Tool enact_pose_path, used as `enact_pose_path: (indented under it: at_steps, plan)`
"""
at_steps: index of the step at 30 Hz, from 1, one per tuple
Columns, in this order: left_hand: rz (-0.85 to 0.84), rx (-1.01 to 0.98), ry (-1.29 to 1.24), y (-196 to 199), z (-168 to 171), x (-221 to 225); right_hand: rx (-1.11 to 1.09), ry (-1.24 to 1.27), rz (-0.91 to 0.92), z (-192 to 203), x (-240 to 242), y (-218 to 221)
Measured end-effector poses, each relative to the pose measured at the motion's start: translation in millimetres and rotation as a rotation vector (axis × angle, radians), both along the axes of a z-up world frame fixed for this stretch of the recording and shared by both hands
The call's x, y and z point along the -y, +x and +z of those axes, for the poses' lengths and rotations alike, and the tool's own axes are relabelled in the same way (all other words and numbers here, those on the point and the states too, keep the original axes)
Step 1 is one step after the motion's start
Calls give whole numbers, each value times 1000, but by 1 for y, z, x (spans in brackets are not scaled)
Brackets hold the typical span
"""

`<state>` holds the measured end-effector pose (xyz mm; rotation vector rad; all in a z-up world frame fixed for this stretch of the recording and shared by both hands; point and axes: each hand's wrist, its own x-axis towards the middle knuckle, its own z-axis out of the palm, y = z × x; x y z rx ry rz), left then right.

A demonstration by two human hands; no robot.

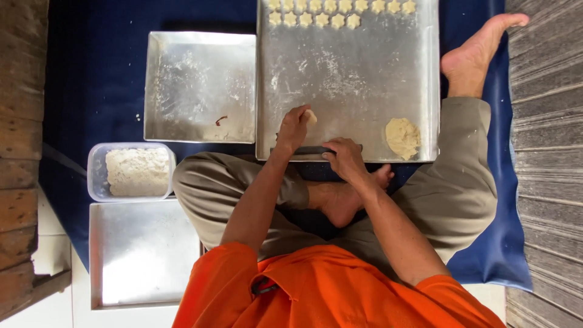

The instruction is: A person sitting on the floor rolls out dough with a small rolling pin and uses a star-shaped mold to cut cookies on a metal tray.

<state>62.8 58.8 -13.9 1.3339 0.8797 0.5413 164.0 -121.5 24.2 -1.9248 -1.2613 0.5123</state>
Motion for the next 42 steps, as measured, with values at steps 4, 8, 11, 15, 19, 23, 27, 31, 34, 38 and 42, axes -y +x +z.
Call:
enact_pose_path:
  at_steps: [4, 8, 11, 15, 19, 23, 27, 31, 34, 38, 42]
  plan:
    - [-281, -442, 430, 16, -64, -19, 150, -148, 79, -21, -1, 13]
    - [-357, -613, 648, 3, -39, -22, 166, -197, 128, -14, -5, 16]
    - [-397, -632, 707, -23, -34, -31, 244, -279, 172, -32, -1, 22]
    - [-515, -566, 587, -52, -16, -32, 193, -544, 181, -33, 1, 30]
    - [-565, -602, 551, -64, -18, -28, 319, -464, 139, -39, 20, 37]
    - [-496, -764, 613, -68, -13, -29, 356, -343, 107, -21, 14, 34]
    - [-409, -707, 822, -63, -25, -26, 396, -252, 126, 0, -7, 34]
    - [-282, -611, 1038, -51, -22, -23, 449, -282, 148, -5, -27, 44]
    - [-312, -612, 985, -42, -19, -21, 441, -290, 161, -2, -36, 48]
    - [-389, -721, 910, -40, -56, -11, 426, -317, 153, -53, -36, 60]
    - [-420, -834, 891, -30, -47, -10, 362, -373, 149, -33, -44, 57]
